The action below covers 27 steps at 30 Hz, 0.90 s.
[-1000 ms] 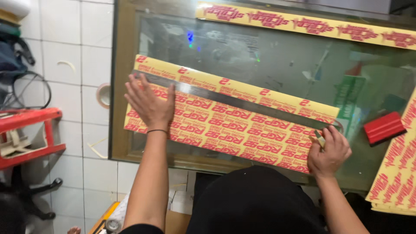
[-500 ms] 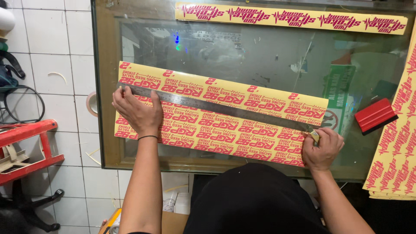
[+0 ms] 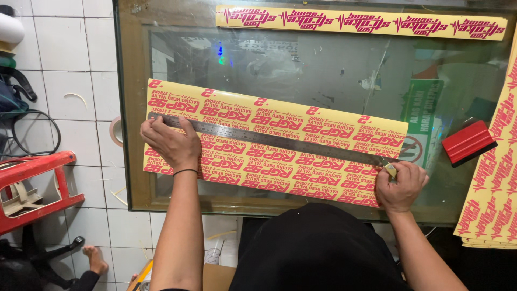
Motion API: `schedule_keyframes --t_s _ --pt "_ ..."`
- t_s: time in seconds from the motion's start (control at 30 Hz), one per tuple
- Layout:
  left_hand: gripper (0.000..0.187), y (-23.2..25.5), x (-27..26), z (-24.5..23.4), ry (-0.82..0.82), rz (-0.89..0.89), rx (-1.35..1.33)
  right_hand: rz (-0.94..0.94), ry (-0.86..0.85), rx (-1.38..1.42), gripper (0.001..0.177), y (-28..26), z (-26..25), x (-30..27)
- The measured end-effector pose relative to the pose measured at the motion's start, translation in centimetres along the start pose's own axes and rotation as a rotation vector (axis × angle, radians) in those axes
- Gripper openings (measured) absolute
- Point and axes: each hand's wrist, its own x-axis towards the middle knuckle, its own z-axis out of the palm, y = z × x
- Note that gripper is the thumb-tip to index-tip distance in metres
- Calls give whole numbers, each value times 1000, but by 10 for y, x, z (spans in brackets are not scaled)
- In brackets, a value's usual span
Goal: The person uses a metal ruler and a utility knife to cut a sheet of red and yellow patterned stickers on a glass table. They repeatedly align the ruler and slice along its edge to separate strips from the sheet.
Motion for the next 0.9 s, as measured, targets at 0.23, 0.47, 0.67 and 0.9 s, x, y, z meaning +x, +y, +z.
schedule_keyframes --t_s 0.23,0.47,0.67,0.9 --pt "36 1 0 0 5 3 2 10 -6 -2 11 0 0 0" --pt "37 1 0 0 3 2 5 9 -9 -5 11 1 0 -1" --pt "37 1 0 -1 3 2 5 18 -15 -2 10 0 0 -1" --pt "38 1 1 -1 -8 -3 25 15 -10 -8 11 -1 0 0"
